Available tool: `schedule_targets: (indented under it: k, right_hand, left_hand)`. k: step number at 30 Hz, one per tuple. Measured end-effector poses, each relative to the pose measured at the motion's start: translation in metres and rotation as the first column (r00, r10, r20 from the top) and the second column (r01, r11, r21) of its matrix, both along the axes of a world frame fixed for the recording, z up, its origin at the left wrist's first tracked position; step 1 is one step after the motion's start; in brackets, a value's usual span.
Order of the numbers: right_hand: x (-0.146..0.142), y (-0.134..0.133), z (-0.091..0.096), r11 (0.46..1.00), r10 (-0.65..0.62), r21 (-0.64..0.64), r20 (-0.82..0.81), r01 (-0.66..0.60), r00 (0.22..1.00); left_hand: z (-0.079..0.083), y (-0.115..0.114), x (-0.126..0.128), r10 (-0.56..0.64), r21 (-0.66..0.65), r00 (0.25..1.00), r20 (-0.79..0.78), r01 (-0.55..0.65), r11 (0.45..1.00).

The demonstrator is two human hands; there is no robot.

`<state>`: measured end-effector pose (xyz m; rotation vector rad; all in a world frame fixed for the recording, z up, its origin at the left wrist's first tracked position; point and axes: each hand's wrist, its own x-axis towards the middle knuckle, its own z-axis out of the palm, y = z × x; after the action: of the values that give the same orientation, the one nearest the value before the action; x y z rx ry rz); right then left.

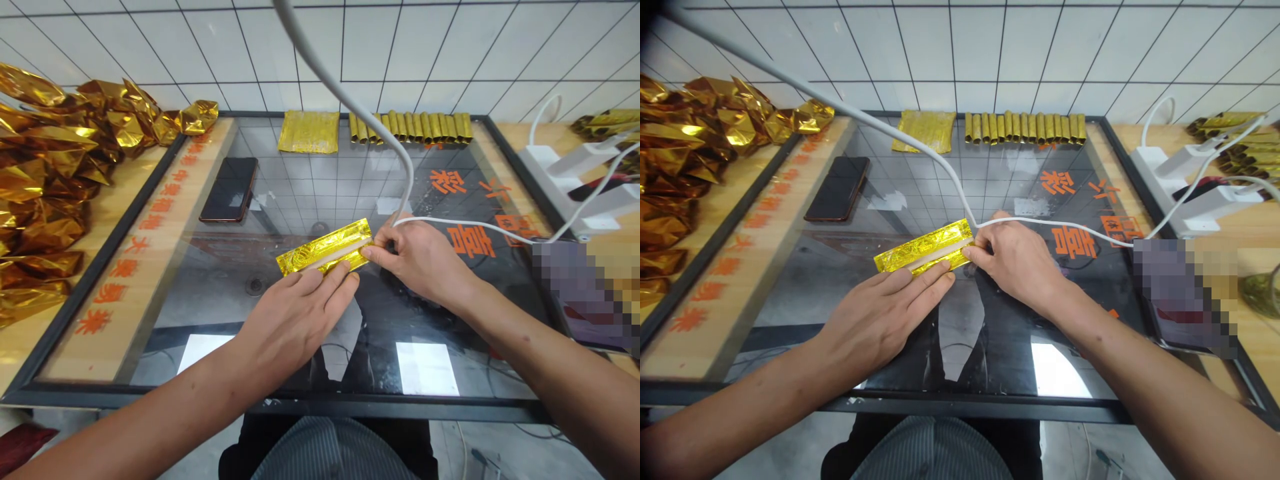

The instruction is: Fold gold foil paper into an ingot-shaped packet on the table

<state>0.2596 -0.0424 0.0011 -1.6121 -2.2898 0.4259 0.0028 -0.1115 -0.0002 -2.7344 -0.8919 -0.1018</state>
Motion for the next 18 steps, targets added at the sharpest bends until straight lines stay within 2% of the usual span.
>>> schedule_targets:
  k: [11,18]
  right_hand:
    - [0.001,0.001,0.001,1.0,-0.002,-0.004,-0.003,0.002,1.0]
    - [0.0,0.001,0.001,1.0,-0.008,-0.018,0.001,0.008,1.0]
  left_hand:
    - [0.014,0.005,0.007,-0.04,-0.03,0.996,-0.081,0.037,0.999]
    - [0.013,0.006,0.006,-0.024,-0.079,0.997,-0.068,0.018,0.997]
